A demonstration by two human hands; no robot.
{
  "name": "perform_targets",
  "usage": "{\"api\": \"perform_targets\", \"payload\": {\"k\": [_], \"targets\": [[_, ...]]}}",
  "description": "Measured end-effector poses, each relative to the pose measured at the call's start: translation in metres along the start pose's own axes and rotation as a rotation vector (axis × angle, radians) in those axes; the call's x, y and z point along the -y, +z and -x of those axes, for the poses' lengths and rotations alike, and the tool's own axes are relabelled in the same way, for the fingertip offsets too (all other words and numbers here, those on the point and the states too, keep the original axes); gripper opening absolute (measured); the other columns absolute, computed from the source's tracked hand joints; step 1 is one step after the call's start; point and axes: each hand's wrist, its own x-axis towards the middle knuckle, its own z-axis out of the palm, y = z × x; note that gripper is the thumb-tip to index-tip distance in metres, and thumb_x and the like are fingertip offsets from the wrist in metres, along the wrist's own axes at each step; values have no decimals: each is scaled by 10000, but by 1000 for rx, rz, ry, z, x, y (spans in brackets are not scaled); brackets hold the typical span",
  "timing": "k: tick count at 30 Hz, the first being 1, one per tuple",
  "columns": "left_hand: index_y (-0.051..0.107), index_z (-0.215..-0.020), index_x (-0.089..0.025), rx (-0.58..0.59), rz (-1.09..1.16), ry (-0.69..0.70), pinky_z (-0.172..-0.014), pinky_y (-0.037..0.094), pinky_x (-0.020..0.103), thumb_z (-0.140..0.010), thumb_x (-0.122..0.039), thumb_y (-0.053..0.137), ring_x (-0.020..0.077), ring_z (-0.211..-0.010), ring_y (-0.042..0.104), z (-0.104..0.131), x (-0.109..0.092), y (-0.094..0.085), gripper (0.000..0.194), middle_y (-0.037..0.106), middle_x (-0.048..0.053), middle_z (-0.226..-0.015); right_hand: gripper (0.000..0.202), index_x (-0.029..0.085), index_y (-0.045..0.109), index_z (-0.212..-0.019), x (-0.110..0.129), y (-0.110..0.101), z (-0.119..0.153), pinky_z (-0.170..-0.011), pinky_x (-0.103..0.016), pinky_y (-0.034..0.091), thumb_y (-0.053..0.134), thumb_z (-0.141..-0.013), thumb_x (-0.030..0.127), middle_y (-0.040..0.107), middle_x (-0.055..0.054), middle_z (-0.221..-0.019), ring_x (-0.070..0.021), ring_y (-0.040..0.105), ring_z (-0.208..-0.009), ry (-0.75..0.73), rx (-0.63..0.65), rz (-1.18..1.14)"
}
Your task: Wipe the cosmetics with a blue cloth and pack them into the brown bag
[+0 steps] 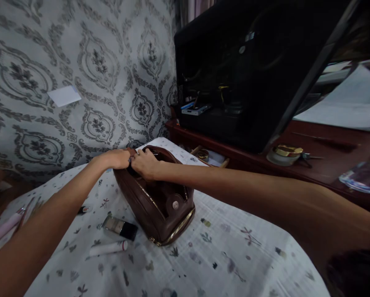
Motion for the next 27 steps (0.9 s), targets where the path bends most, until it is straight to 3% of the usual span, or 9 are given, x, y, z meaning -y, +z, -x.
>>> {"api": "perform_targets", "payload": {"k": [7, 12, 14, 18, 22, 27], "targets": [[707, -1036, -119, 35, -46, -80, -687, 520, 272, -781, -215, 525, 274, -879, 724, 1, -5, -3, 328, 753, 202, -1017, 395, 114, 660, -1141, 1, 0, -8, -973, -494, 440, 691, -834, 360, 652, -204, -1237, -338, 553, -1200, 110, 12, -44], [710, -1042, -103, -21, 18, -89, -712, 519, 288, -746, -197, 528, 296, -930, 720, -3, -1, 2, 360, 742, 230, -1051, 492, 54, 639, -1182, 0, 7, -12, -928, -416, 488, 717, -816, 373, 644, -231, -1239, -316, 595, -1162, 126, -28, -45], [715, -1028, -110, -63, 63, -94, -731, 517, 291, -724, -185, 538, 297, -939, 717, -5, 1, 6, 360, 745, 223, -1052, 439, 42, 629, -1193, -1, 10, -15, -900, -382, 507, 673, -856, 321, 635, -238, -1250, -299, 598, -1167, 119, -31, -42], [728, -976, -186, -208, 201, -95, -793, 500, 269, -734, -192, 541, 264, -962, 710, -10, 5, 14, 306, 771, 135, -1011, 333, 60, 639, -1169, -3, 12, -20, -878, -362, 532, 616, -894, 247, 631, -237, -1261, -288, 603, -1174, 93, -27, -40], [723, -868, -169, -426, 377, -175, -786, 511, 315, -839, -329, 472, 288, -905, 701, -5, 11, 16, 299, 765, 117, -900, 316, 73, 655, -1143, -7, 8, -17, -913, -383, 536, 643, -879, 245, 639, -233, -1260, -310, 613, -1179, 69, -9, -58], [686, -1092, -131, -728, 648, -302, -825, 536, 336, -916, -403, 334, 273, -939, 687, 19, 22, 38, 479, 750, 103, -962, 424, 74, 582, -1268, -15, 0, -9, -907, -365, 543, 610, -906, 294, 663, -204, -1236, -292, 643, -1153, 53, -10, -122]]}}
